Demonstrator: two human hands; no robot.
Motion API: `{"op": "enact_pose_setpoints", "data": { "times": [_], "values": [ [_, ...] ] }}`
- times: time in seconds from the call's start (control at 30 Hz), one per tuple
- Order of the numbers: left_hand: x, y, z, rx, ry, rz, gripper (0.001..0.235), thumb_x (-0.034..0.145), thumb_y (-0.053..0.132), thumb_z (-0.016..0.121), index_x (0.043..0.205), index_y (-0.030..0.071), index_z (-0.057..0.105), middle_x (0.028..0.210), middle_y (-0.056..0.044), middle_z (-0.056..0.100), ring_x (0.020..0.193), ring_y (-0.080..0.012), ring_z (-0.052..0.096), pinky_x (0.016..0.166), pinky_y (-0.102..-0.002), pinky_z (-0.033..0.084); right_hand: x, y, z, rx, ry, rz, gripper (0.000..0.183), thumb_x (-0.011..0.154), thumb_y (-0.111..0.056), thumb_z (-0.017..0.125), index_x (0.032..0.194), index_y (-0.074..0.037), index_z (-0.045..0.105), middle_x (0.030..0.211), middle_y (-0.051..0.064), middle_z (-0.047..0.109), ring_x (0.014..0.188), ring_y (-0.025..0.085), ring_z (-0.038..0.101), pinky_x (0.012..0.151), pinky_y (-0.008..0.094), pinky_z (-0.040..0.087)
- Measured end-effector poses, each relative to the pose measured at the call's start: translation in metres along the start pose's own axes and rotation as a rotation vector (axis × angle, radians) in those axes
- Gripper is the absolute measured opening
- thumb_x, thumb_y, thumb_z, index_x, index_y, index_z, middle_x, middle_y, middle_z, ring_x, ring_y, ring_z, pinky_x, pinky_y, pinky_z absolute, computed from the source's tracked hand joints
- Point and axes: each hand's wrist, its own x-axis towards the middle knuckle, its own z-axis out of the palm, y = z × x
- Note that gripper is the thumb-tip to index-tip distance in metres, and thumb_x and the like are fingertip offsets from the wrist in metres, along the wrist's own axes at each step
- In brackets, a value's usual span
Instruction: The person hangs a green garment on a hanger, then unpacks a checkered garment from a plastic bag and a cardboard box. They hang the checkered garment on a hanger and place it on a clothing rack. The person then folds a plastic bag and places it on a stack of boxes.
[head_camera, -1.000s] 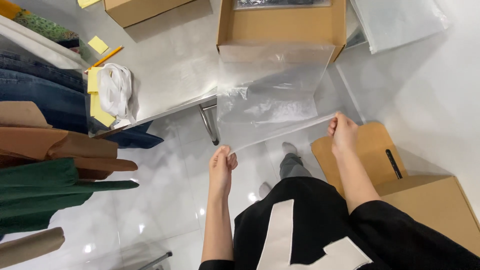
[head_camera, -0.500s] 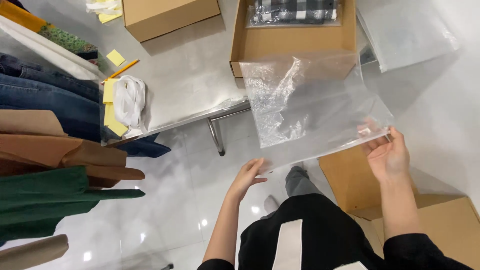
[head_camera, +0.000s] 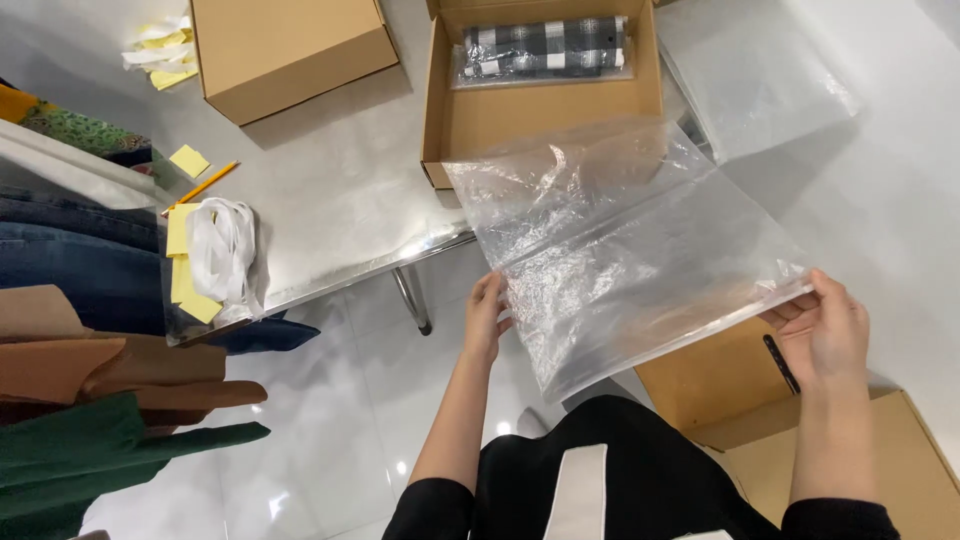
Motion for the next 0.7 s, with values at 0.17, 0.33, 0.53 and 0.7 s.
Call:
{"op": "enact_pose_setpoints", "data": {
  "times": [0.17,0.33,0.53,0.7],
  "values": [
    [0.015,0.008,0.011,0.134,0.020,0.034,0.023,0.098,0.048,0.072,0.092,0.025,0.072,0.072,0.008,0.043,0.070,-0.0072,0.036,0.061,-0.028,0.031,0.033,-0.002,-0.012,-0.026,-0.156,-0.069,0.026,0.112,-0.031,0.069,0.093,-0.013,0.071,0.095,0.006,0.076,0.087,0.024,0.076,0.080,0.037,0.066],
    [0.029,0.004,0.009,0.063,0.021,-0.026,0.021,0.098,0.029,0.076,0.115,0.017,0.081,0.093,0.003,0.079,0.086,-0.0082,0.073,0.069,-0.026,0.050,0.062,-0.020,0.011,-0.131,-0.347,-0.142,0.037,0.119,-0.030,0.063,0.095,-0.004,0.072,0.096,0.016,0.075,0.088,0.034,0.078,0.082,0.048,0.069],
    [0.022,0.023,-0.008,0.309,-0.146,-0.011,0.023,0.095,0.032,0.077,0.101,0.010,0.077,0.098,-0.006,0.084,0.088,-0.0135,0.077,0.075,-0.029,0.058,0.107,-0.053,0.117,-0.047,-0.433,-0.014,0.033,0.121,-0.030,0.055,0.117,-0.005,0.075,0.105,0.015,0.078,0.098,0.031,0.080,0.088,0.036,0.069],
    [-0.025,0.073,-0.007,0.424,-0.322,-0.187,0.030,0.087,0.019,0.065,0.108,0.005,0.082,0.108,-0.012,0.085,0.094,-0.0134,0.079,0.075,-0.022,0.059,0.134,-0.077,0.237,-0.017,-0.226,0.120,0.025,0.109,-0.037,0.069,0.096,-0.017,0.063,0.098,0.007,0.079,0.098,0.024,0.083,0.085,0.031,0.069]
  ]
}}
